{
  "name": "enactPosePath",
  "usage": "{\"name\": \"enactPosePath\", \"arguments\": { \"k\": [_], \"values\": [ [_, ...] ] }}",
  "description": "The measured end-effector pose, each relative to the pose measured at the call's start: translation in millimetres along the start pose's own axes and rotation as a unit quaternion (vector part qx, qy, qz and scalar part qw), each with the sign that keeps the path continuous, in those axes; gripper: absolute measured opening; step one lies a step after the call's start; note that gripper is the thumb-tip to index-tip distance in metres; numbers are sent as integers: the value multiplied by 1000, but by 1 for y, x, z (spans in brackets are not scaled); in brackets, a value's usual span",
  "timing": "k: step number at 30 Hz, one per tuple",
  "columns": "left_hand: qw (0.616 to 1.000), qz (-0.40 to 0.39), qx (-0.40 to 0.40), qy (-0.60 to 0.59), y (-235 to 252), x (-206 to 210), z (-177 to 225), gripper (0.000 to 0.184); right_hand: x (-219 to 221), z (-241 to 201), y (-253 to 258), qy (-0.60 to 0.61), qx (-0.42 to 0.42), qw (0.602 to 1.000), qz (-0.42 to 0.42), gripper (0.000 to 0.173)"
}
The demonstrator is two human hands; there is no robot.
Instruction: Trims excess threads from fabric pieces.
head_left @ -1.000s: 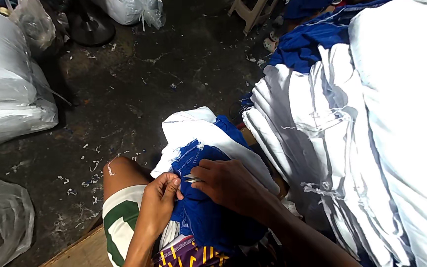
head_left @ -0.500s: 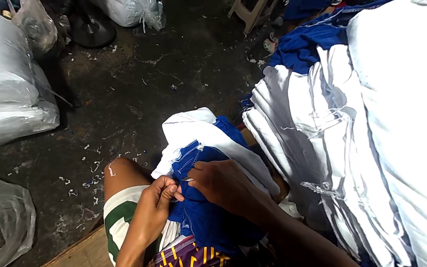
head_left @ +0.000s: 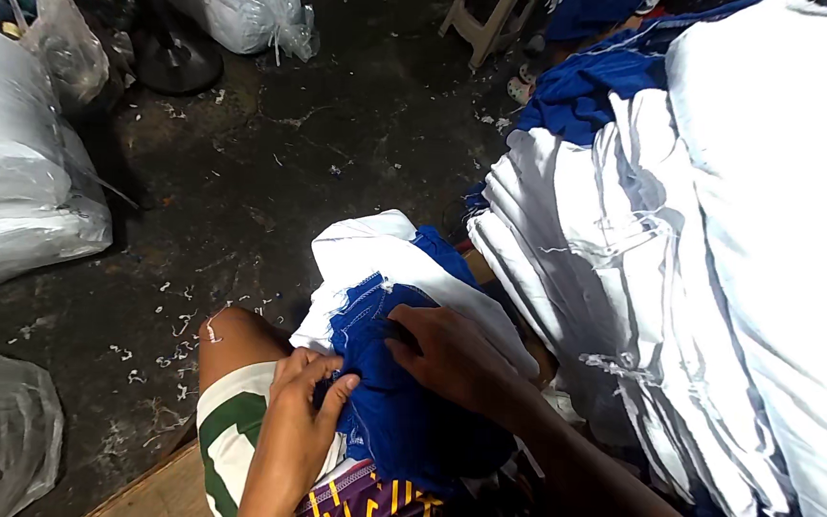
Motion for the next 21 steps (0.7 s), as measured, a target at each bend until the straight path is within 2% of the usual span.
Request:
{"name": "enactPosePath", "arguments": {
  "k": [2,3,6,9,12,15,18,19,21],
  "values": [
    [999,30,14,-27,-2,5,4,23,-29,11,-2,6,-41,997,61,11],
    [998,42,21,-44,-3,3,5,21,-55,25,-4,-1,-45,992,121,12],
    [995,59,9,-75,-5,-10,-1,20,-142,81,-22,29,79,959,272,28],
    [997,61,-19,-30,-3,-19,-13,25,-179,101,-40,24,110,929,351,31],
    [998,54,-17,-1,5,-16,-11,30,-151,89,-37,32,86,942,323,26],
    [999,53,-5,1,11,-7,5,35,-88,70,-27,52,29,964,259,18],
    [999,34,-30,7,12,6,9,40,-28,52,-20,116,46,978,167,16],
    [999,20,-43,13,11,10,6,41,-13,42,-20,111,45,982,146,17],
    [998,2,-56,26,12,16,-1,40,3,23,-22,55,17,986,158,17]
  ]
}}
Point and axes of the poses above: each hand's wrist, its own y-axis towards the middle knuckle, its own x-axis out of the palm, z = x × y, the point moved 10 cm from there along y, towards the middle knuckle, and after that the axes turned 2 degrees about z, right-handed, at the moved point
